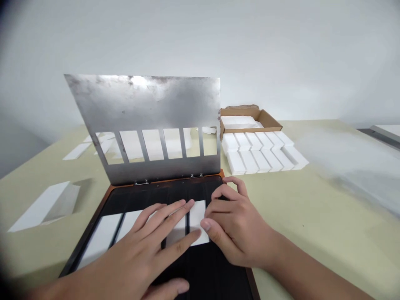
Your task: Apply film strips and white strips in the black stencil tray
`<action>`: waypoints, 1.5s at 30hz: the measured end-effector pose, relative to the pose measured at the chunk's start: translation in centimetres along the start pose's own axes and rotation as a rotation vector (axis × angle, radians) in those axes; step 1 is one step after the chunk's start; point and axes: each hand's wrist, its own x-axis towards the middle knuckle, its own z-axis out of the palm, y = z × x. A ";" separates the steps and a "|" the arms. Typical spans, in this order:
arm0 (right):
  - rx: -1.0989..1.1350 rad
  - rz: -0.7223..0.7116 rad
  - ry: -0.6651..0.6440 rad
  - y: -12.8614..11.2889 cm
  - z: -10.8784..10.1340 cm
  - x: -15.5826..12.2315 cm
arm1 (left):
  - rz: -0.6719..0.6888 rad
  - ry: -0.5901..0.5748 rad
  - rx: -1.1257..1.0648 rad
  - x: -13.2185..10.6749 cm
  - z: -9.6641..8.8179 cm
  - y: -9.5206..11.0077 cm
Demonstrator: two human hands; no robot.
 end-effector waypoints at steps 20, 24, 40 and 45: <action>0.022 -0.070 0.042 0.8 0.1 0.1 | 0.001 0.026 -0.067 -0.3 0.3 -0.1; -0.095 -0.070 0.029 1.3 0.4 0.2 | 0.006 0.041 -0.028 0.0 0.5 0.4; -0.258 0.130 -0.472 -5.9 2.0 -5.7 | -0.325 -0.058 0.230 -15.3 -2.2 1.8; -0.388 -0.004 -0.306 -8.1 3.7 -10.7 | -0.203 0.111 0.407 -17.8 -0.9 7.6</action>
